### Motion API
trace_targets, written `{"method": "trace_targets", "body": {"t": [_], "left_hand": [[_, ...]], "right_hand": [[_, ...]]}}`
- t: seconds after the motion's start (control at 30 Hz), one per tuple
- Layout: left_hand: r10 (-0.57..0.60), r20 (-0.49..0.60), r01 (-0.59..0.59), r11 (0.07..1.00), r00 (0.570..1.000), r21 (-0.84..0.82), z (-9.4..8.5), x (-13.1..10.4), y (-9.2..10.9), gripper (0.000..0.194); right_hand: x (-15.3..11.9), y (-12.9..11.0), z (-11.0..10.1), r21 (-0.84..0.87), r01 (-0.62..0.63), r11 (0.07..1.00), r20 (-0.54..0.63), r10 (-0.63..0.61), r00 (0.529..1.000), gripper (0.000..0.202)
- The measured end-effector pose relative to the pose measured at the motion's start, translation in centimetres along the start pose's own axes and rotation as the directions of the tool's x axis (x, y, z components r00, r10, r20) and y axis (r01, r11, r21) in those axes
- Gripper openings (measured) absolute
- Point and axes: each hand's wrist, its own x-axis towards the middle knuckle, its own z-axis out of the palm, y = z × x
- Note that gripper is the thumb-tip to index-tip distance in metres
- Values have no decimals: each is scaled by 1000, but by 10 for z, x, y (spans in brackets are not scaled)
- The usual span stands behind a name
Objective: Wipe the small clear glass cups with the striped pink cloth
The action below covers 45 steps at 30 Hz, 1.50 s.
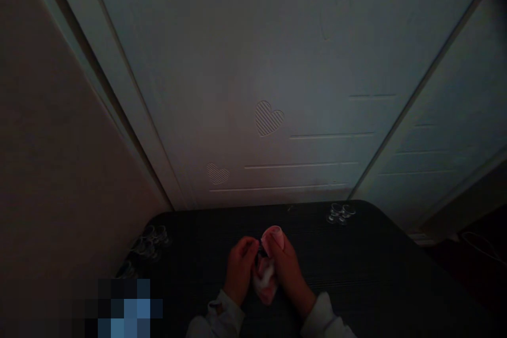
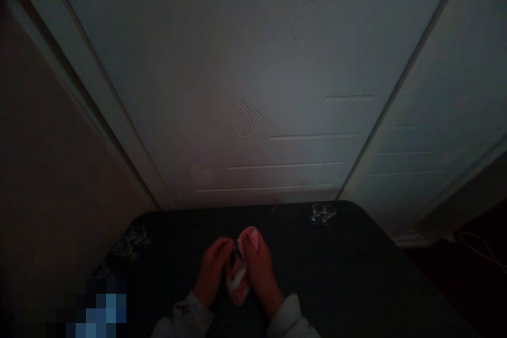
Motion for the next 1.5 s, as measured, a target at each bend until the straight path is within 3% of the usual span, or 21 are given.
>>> {"method": "trace_targets", "body": {"t": [0.3,0.63,1.5], "left_hand": [[-10,-13,10,1000,1000,-11,1,-1,6,27],[8,-4,-8,1000,1000,-21,1,1,-1,27],[4,-48,-6,999,999,-37,1,1,-2,22]], "right_hand": [[1,-2,0,-23,-9,1000,-18,8,1000,18],[1,-1,1,-53,-11,999,-74,7,997,20],[1,-2,-2,-158,0,987,13,2,1000,22]]}}
